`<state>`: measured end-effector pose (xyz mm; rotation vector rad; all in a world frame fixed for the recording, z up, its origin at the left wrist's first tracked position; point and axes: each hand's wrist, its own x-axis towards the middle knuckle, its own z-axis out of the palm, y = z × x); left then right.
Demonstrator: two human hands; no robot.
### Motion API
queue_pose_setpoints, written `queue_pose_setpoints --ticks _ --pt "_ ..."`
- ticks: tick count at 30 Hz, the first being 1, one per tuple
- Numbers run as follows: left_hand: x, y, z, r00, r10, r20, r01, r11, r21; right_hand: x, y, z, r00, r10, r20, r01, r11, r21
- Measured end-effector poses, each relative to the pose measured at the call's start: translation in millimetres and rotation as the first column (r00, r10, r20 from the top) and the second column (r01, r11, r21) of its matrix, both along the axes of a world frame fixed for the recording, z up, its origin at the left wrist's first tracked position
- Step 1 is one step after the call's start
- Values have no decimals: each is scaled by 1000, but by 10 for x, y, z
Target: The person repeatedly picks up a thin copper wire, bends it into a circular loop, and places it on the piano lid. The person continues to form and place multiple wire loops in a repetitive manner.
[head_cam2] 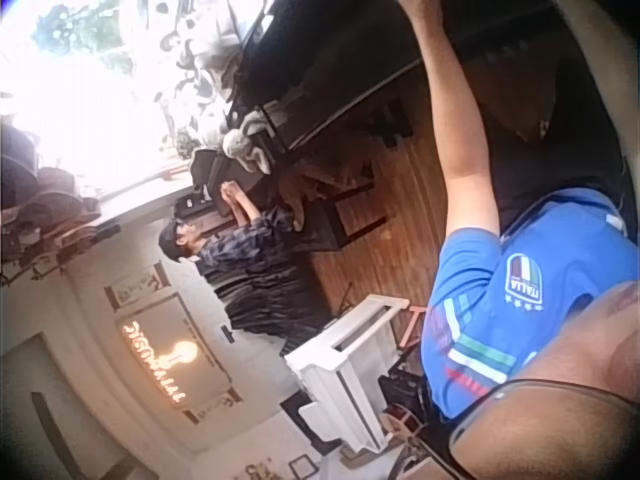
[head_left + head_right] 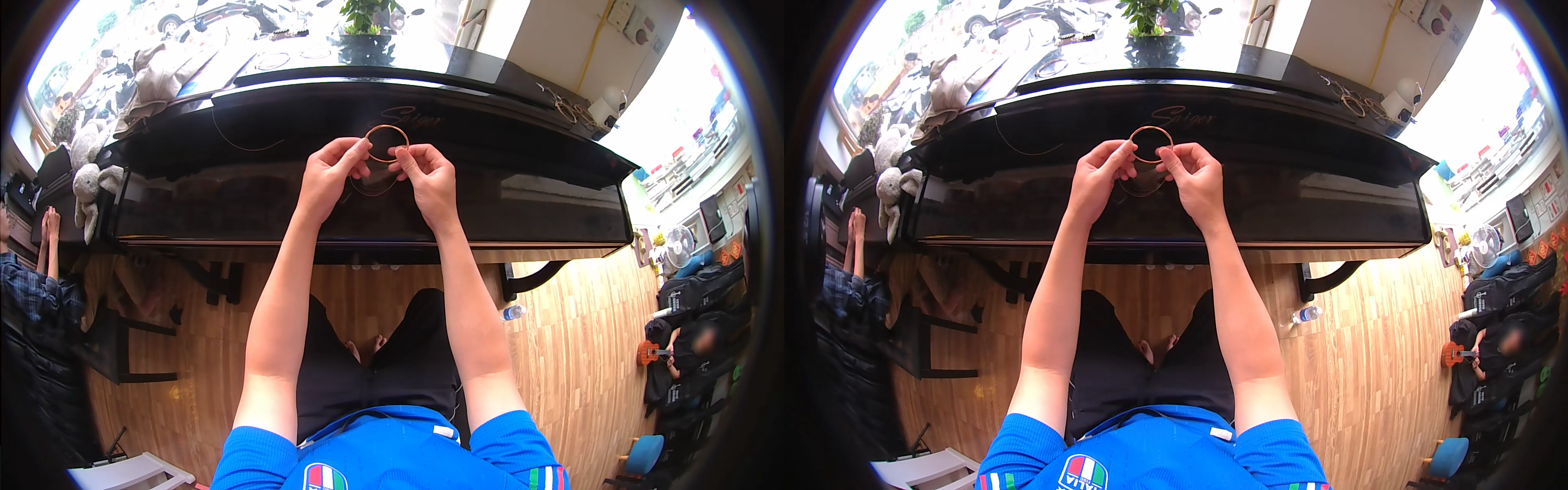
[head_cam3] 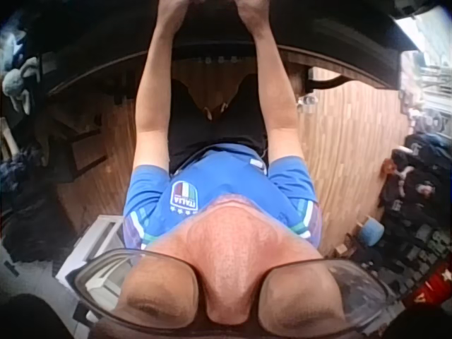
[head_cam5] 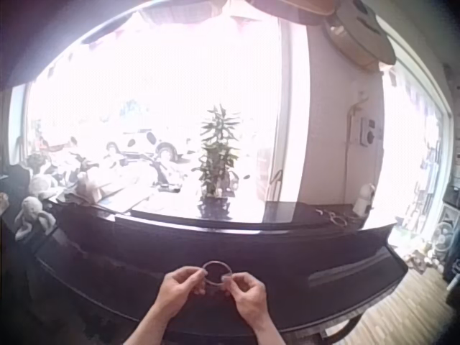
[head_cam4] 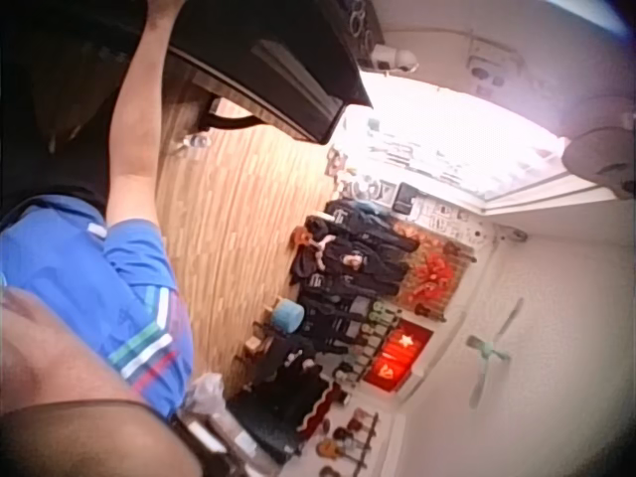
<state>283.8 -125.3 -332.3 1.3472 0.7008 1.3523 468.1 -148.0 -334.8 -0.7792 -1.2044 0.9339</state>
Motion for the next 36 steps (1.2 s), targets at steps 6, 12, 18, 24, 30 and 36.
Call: queue_pose_setpoints --ticks 6,12,18,24,30,36 --pt "28 -13 38 1000 -21 8 21 1000 -19 41 15 -29 999 -39 10 40 999 -24" --pt "21 11 -10 1000 1 -20 0 999 35 53 31 -28 998 -37 -58 33 998 -58" --pt "37 -50 71 980 11 -200 -7 1000 20 107 40 -40 995 1 -102 -2 1000 -17" --pt "66 -36 45 997 14 71 -15 1000 5 74 -13 33 997 16 -74 -20 999 -44" --pt "47 -5 -3 999 8 -49 -7 1000 22 53 5 5 999 32 -3 -32 999 -2" --pt "82 -25 35 996 11 86 -10 1000 -8 34 3 5 999 -3 47 3 1000 5"
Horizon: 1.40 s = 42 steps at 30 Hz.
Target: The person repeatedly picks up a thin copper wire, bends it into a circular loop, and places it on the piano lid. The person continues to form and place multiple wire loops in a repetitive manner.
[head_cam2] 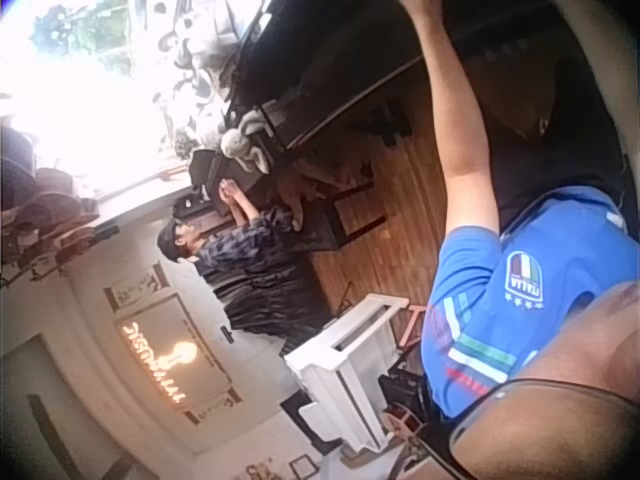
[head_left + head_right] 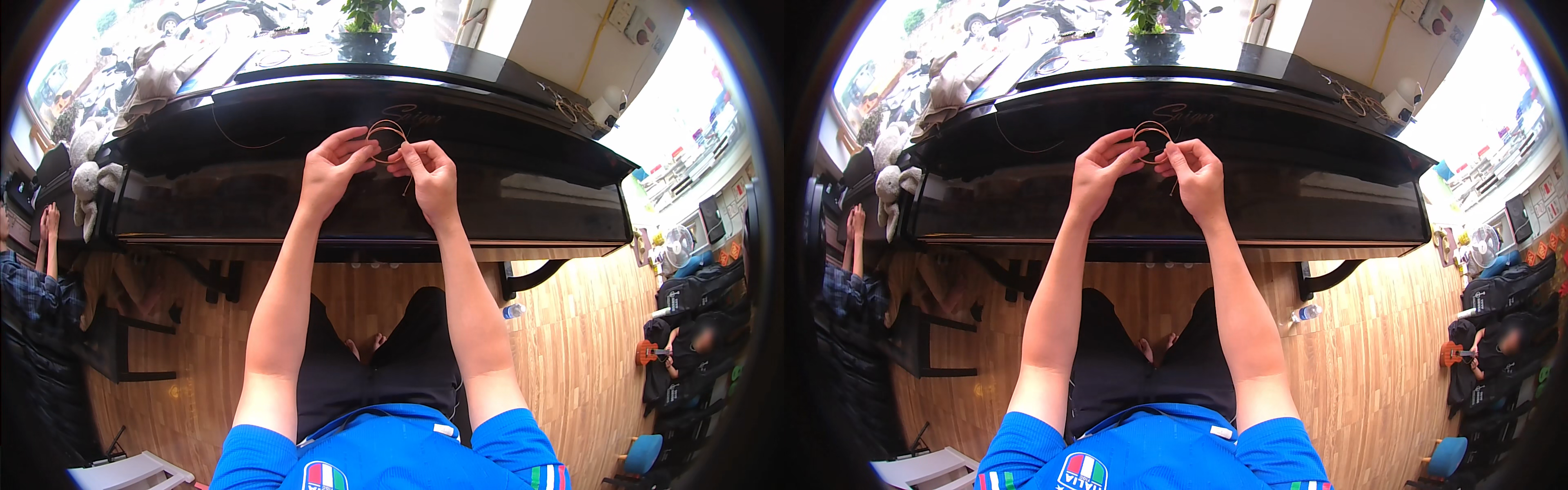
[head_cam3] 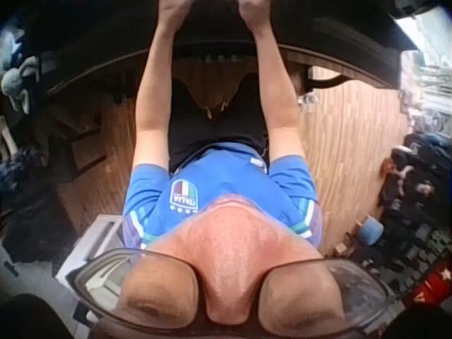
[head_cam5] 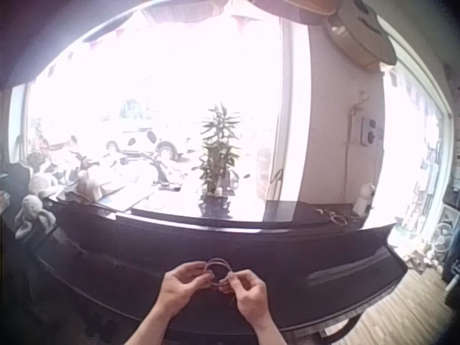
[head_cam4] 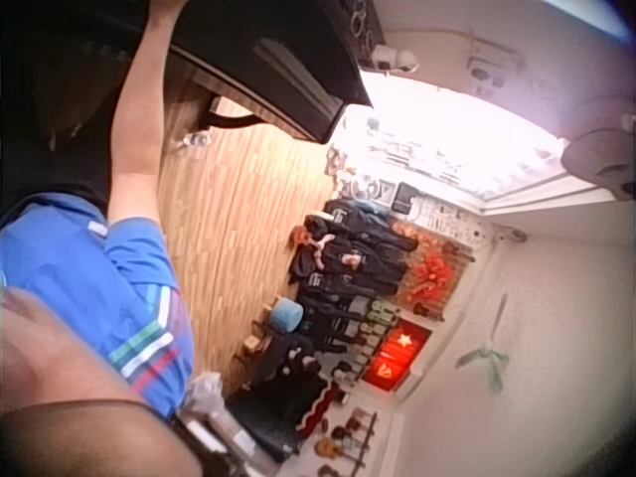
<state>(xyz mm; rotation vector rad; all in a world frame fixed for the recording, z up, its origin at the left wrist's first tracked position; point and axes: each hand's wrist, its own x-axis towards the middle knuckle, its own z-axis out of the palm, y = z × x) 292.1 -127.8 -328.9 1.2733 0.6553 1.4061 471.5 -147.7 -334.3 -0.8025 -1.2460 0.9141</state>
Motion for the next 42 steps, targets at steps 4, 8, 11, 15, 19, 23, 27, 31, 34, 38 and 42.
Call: queue_pose_setpoints --ticks 4,8,11,15,19,23,27,31,34,38,42 --pt "-46 24 -20 997 -79 20 79 997 9 3 5 -10 1000 6 7 -6 1000 8" --pt "-40 -5 6 997 -70 -34 71 997 31 -3 -46 56 997 46 -57 -48 998 -41" --pt "-45 5 -12 992 -64 -108 67 997 28 4 -52 59 997 50 -65 -53 997 -51" --pt "-27 -30 33 984 -68 -162 65 998 -21 43 14 -36 998 34 -48 -33 999 10" --pt "-13 -13 -4 987 49 -153 -37 996 82 23 3 -22 999 -8 -43 7 1000 -25" --pt "-68 45 -41 998 -24 60 25 999 -28 -23 17 -43 991 -131 10 131 991 -4" --pt "-102 91 -105 1000 7 30 -5 999 -42 -4 13 -25 986 -152 -62 151 988 -28" --pt "-28 52 -56 975 140 -171 -119 985 126 27 -4 -7 991 -70 -111 66 997 -41" --pt "-2 1 -19 949 192 -251 -140 968 209 9 -43 29 989 -33 -147 25 998 -56" --pt "-18 20 -43 985 105 -138 -90 990 113 -14 -62 51 990 -27 -140 16 997 -79" --pt "5 -25 10 981 125 -145 -112 989 96 3 -26 6 996 -11 -89 7 999 -46"
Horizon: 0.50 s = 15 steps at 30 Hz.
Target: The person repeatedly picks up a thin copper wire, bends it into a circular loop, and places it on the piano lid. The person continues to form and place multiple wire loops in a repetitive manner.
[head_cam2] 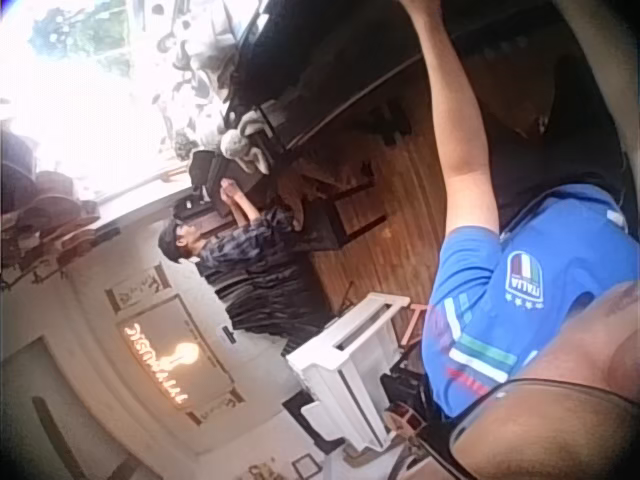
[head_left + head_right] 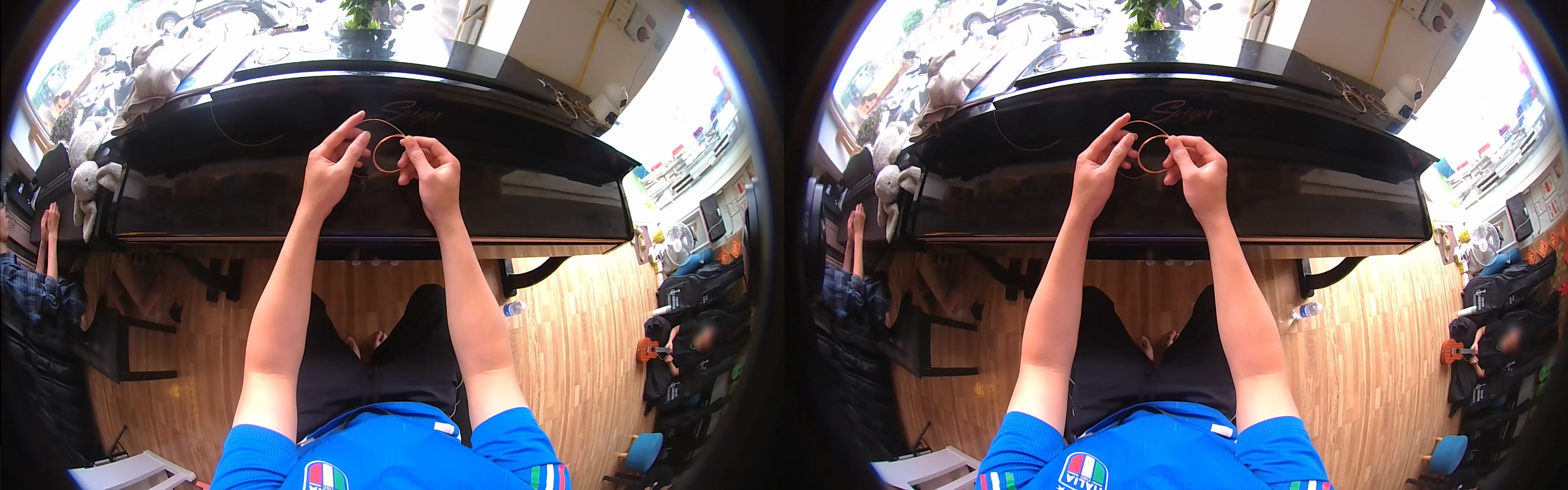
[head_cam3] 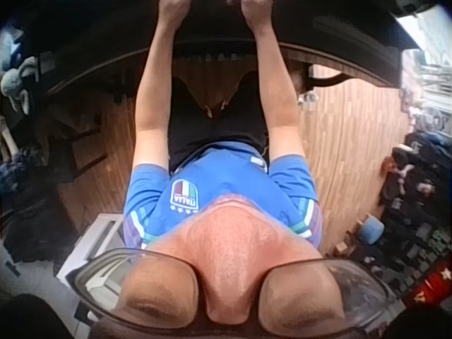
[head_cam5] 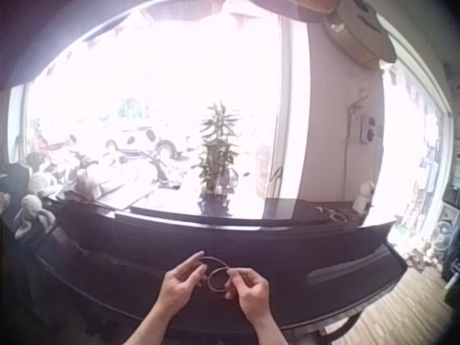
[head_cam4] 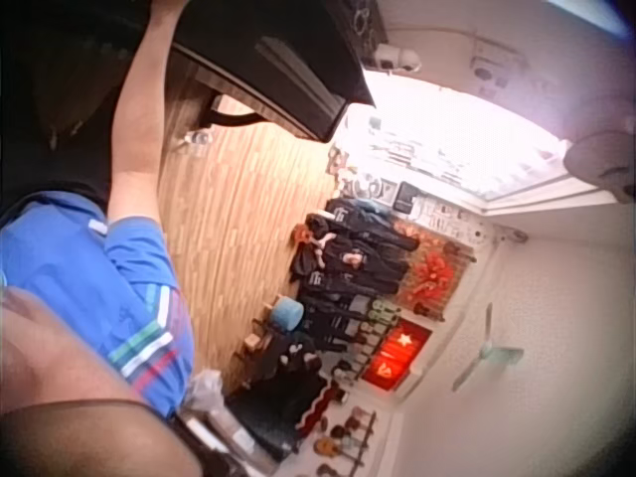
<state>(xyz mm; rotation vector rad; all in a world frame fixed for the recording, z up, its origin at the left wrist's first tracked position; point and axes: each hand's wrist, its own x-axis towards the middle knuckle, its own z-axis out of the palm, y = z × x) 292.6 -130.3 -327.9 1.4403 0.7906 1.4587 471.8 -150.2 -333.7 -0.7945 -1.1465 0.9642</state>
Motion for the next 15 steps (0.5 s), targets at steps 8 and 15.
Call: queue_pose_setpoints --ticks 8,15 --pt "-22 70 -60 996 81 36 -82 997 -1 -14 -25 21 999 -35 7 35 999 -29" --pt "13 24 -30 985 169 -21 -165 981 104 -7 7 -21 999 -47 23 47 999 14"
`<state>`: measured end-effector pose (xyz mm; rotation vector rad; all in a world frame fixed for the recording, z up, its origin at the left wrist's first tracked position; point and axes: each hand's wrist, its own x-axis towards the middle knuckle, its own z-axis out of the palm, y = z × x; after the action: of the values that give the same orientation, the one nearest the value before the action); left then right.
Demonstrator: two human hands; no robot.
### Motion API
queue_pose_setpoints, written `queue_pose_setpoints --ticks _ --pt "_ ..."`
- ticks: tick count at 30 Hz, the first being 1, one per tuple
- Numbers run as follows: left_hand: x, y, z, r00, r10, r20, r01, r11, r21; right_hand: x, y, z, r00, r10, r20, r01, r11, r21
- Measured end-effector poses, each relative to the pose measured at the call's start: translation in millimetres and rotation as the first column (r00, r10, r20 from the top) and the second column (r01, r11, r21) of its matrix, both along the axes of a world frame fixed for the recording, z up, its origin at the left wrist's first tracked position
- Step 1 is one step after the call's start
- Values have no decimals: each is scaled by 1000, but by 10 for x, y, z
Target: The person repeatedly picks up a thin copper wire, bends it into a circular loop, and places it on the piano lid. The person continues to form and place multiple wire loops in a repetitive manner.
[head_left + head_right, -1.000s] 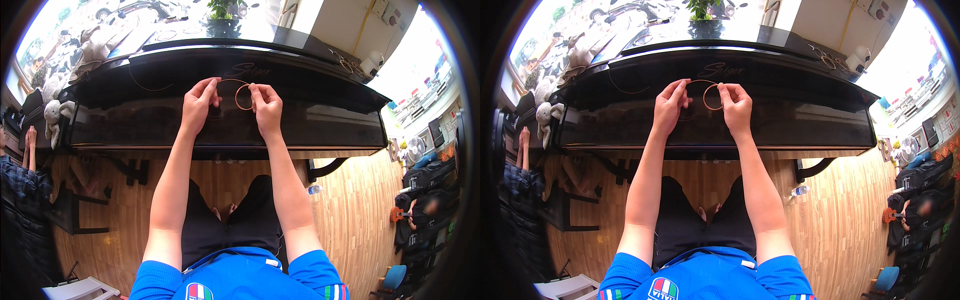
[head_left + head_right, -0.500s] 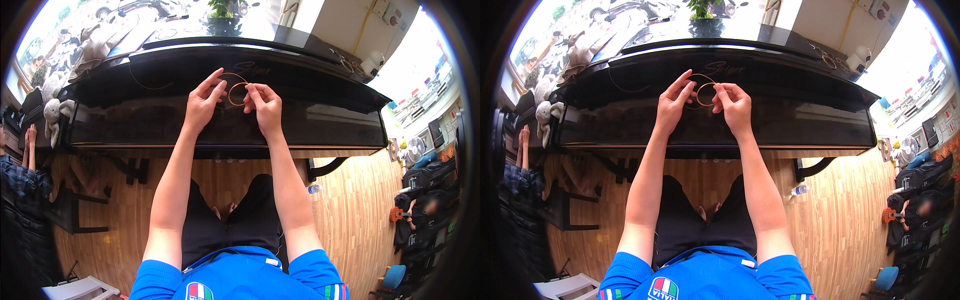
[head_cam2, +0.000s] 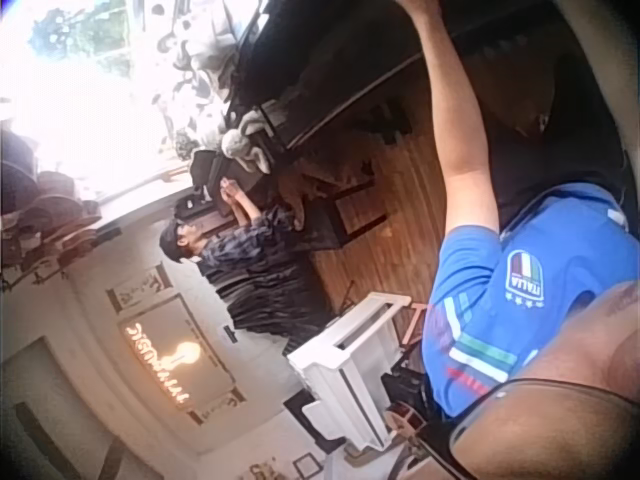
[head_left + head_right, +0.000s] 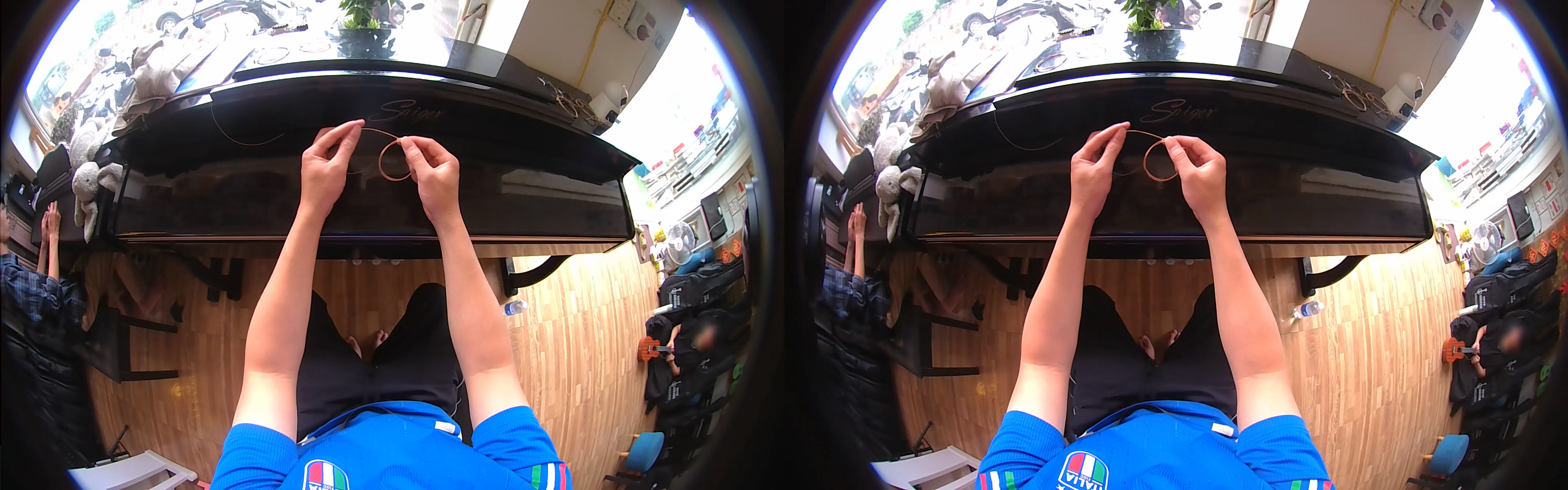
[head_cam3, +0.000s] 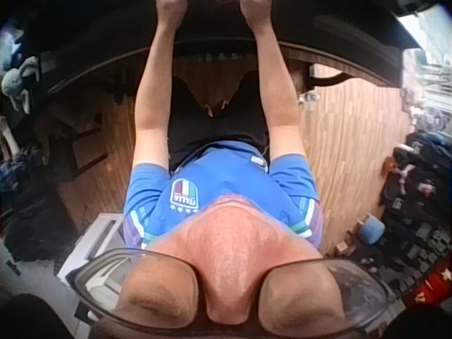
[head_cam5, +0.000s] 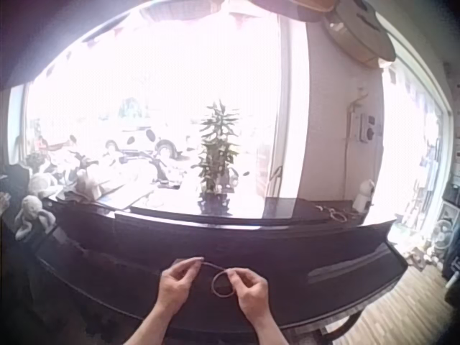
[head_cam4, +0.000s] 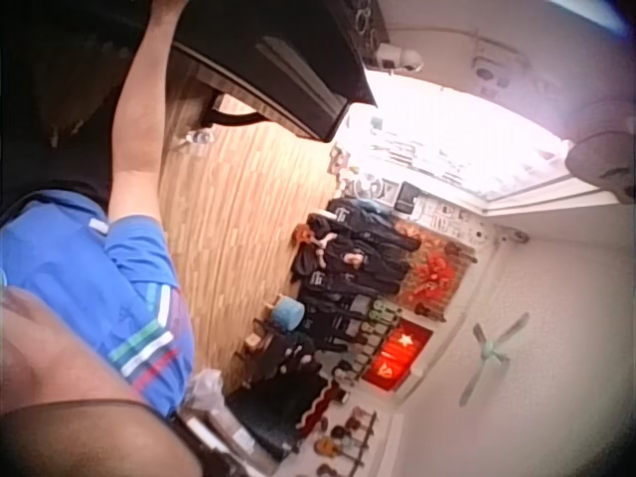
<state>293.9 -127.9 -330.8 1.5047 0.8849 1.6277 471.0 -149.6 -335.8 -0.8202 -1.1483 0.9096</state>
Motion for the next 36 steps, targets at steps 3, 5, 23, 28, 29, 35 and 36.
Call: queue_pose_setpoints --ticks 3,5,23,28,29,35,36 --pt "19 -6 -9 995 30 -96 -26 999 45 -9 -36 58 999 23 -27 -24 999 -34" --pt "14 5 -27 985 53 -167 -39 996 82 2 -48 77 998 45 -35 -47 997 -61" --pt "-28 -28 19 964 -152 -218 155 988 -1 16 -28 42 995 95 7 -94 994 -52" --pt "0 -29 15 985 -160 -57 157 986 -58 10 4 24 1000 7 10 -6 1000 -27" --pt "1 -18 10 986 -163 -32 160 985 -70 17 32 5 1000 -25 -5 25 1000 -7" --pt "-7 11 -19 962 -249 112 260 960 -104 -9 88 -44 984 -110 -138 115 993 32" --pt "-23 22 -35 965 -251 80 258 960 -107 -53 60 -11 986 -107 -128 112 993 37"
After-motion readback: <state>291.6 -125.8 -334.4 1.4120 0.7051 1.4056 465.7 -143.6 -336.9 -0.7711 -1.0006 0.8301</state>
